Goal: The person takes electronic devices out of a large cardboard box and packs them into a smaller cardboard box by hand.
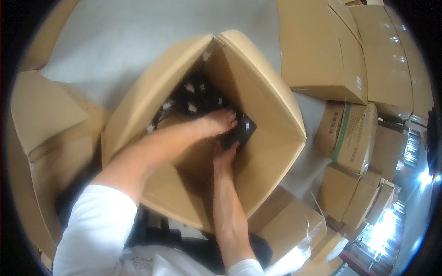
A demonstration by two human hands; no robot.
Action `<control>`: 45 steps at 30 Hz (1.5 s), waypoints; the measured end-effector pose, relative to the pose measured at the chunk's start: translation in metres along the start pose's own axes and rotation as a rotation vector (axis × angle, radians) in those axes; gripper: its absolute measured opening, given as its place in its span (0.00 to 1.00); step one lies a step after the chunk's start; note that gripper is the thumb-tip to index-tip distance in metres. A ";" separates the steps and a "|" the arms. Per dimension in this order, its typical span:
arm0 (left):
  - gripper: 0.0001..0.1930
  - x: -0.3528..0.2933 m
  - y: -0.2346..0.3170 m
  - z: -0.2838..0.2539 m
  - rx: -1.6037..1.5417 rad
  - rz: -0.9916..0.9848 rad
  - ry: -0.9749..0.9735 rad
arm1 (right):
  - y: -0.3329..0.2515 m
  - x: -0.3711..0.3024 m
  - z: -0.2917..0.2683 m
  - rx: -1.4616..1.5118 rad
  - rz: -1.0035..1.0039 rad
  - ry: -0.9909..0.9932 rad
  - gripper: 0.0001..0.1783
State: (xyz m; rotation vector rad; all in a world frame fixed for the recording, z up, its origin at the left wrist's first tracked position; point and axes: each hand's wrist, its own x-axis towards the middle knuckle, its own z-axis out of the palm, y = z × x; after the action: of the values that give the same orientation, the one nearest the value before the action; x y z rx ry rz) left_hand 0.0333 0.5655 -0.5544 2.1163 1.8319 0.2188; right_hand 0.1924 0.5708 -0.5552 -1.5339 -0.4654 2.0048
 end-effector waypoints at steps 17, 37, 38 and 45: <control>0.46 0.005 -0.017 0.019 -0.214 -0.004 -0.021 | 0.022 0.032 -0.026 0.161 -0.056 -0.231 0.50; 0.48 -0.002 -0.015 0.002 -0.185 0.025 0.035 | 0.005 0.036 -0.018 0.064 -0.115 -0.004 0.44; 0.50 0.001 -0.023 0.001 -0.235 0.015 0.058 | 0.006 0.038 -0.015 0.025 -0.110 0.055 0.43; 0.54 0.009 -0.019 0.009 -0.127 0.016 -0.098 | 0.012 0.042 -0.017 0.271 -0.100 -0.088 0.44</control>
State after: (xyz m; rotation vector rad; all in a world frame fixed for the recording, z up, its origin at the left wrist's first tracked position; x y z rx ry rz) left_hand 0.0204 0.5753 -0.5703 2.0194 1.7002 0.2253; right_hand 0.1980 0.5867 -0.5990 -1.2385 -0.2842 1.9728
